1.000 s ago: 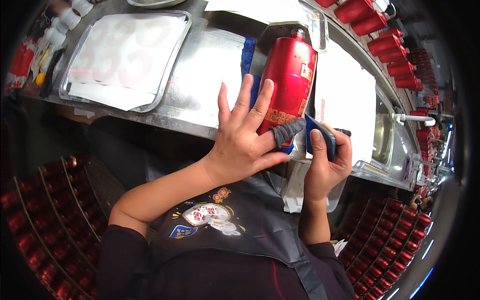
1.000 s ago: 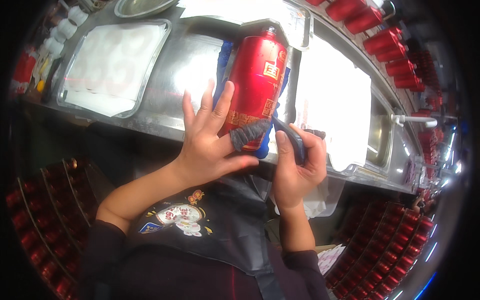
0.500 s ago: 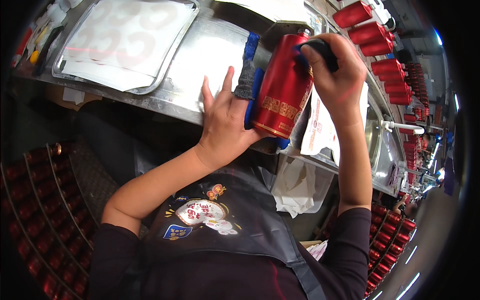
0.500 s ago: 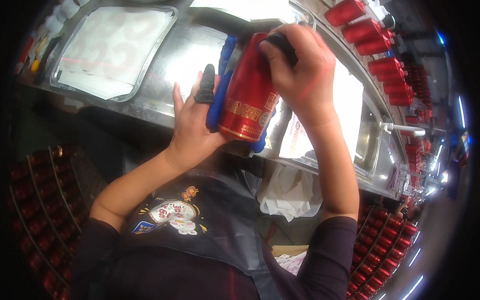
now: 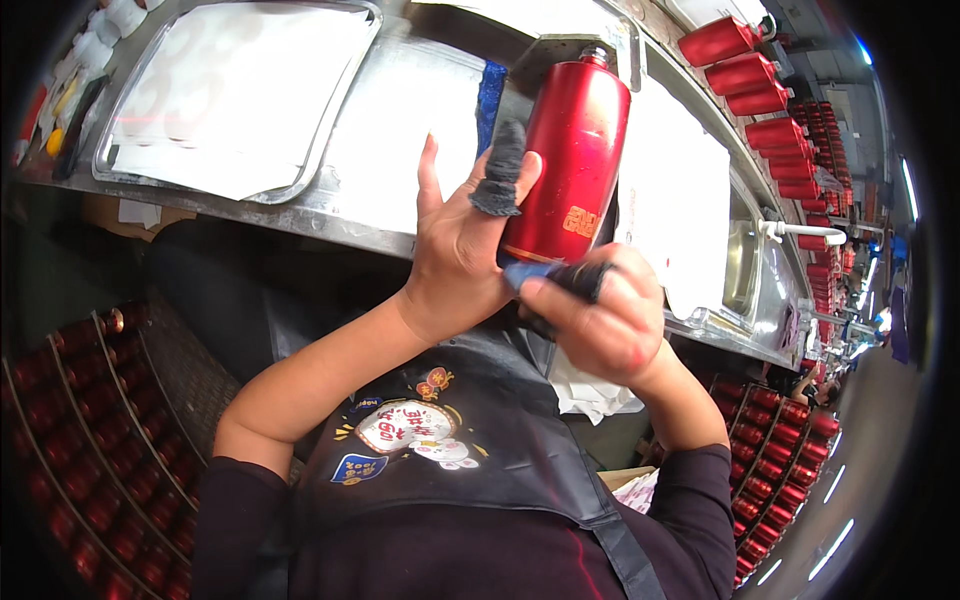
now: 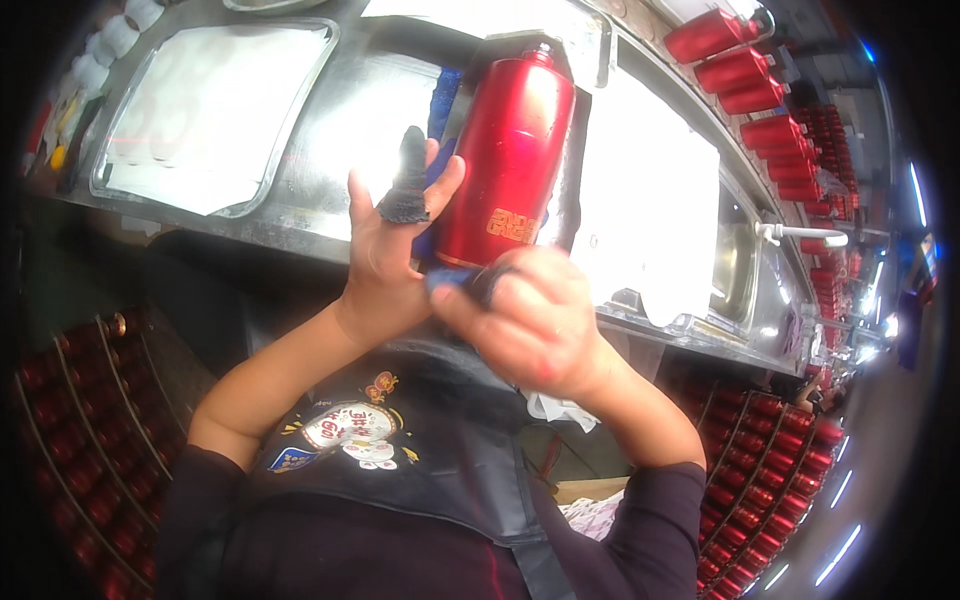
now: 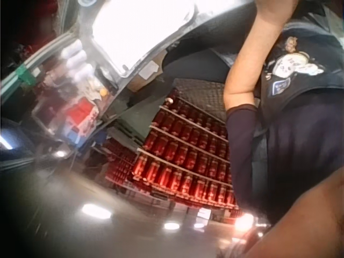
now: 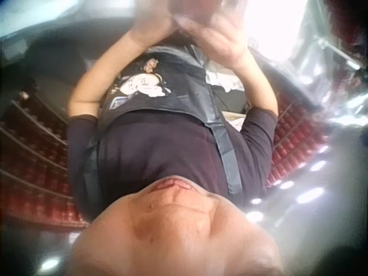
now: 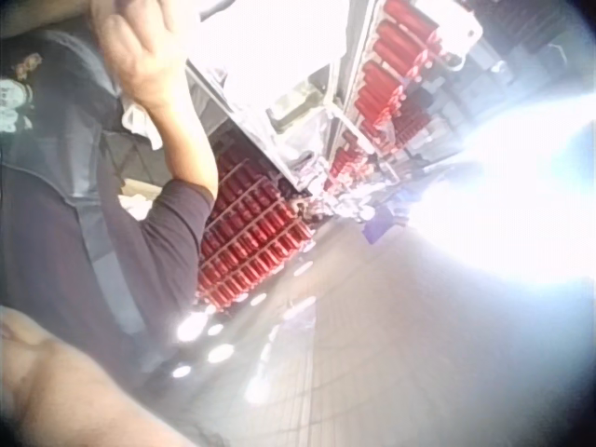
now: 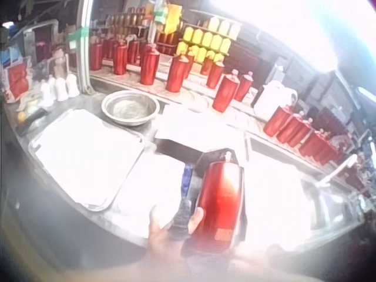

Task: The person picks up red cylindrical bottles, wipes them with a blue cloth, and applies gold crescent-shaped labels to the necks. The person handles each bottle one at a time, rotates it to align the label, and smooths it onto the surface.

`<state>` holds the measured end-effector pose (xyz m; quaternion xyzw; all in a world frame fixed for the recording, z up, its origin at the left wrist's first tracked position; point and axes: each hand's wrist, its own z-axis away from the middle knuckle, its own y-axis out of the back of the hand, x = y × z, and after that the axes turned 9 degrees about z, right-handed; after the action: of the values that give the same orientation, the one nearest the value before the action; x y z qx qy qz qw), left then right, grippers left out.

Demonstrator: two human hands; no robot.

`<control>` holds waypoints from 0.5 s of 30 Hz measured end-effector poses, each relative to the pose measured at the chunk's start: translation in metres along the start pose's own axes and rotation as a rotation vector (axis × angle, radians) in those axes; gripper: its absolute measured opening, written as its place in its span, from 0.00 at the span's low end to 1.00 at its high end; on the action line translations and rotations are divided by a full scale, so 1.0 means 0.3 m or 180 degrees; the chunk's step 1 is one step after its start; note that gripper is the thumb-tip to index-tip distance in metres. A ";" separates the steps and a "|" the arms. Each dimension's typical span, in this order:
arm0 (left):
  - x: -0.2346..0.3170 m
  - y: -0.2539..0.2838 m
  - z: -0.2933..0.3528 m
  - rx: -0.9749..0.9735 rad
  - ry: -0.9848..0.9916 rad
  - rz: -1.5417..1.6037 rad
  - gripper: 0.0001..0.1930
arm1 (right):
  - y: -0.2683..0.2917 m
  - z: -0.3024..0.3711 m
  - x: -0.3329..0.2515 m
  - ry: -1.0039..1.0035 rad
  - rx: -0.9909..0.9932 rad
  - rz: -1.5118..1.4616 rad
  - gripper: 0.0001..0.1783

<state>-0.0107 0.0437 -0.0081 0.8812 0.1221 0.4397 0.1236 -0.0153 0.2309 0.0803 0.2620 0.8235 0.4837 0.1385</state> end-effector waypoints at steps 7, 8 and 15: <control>-0.001 0.020 0.006 -0.0201 0.0129 0.0009 0.45 | 0.024 0.114 -0.045 -0.0413 0.0140 -0.0788 0.19; -0.008 0.023 0.007 -0.0292 0.0107 0.0008 0.47 | 0.016 0.118 -0.047 -0.1172 0.0243 -0.0721 0.20; -0.038 0.047 0.008 -0.0786 0.0277 0.0055 0.48 | -0.023 0.205 -0.057 -0.1313 0.0465 -0.0760 0.21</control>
<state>-0.0138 0.0264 -0.0135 0.8404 0.0648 0.4902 0.2220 0.0264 0.2630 0.0436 0.2653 0.8358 0.3394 0.3405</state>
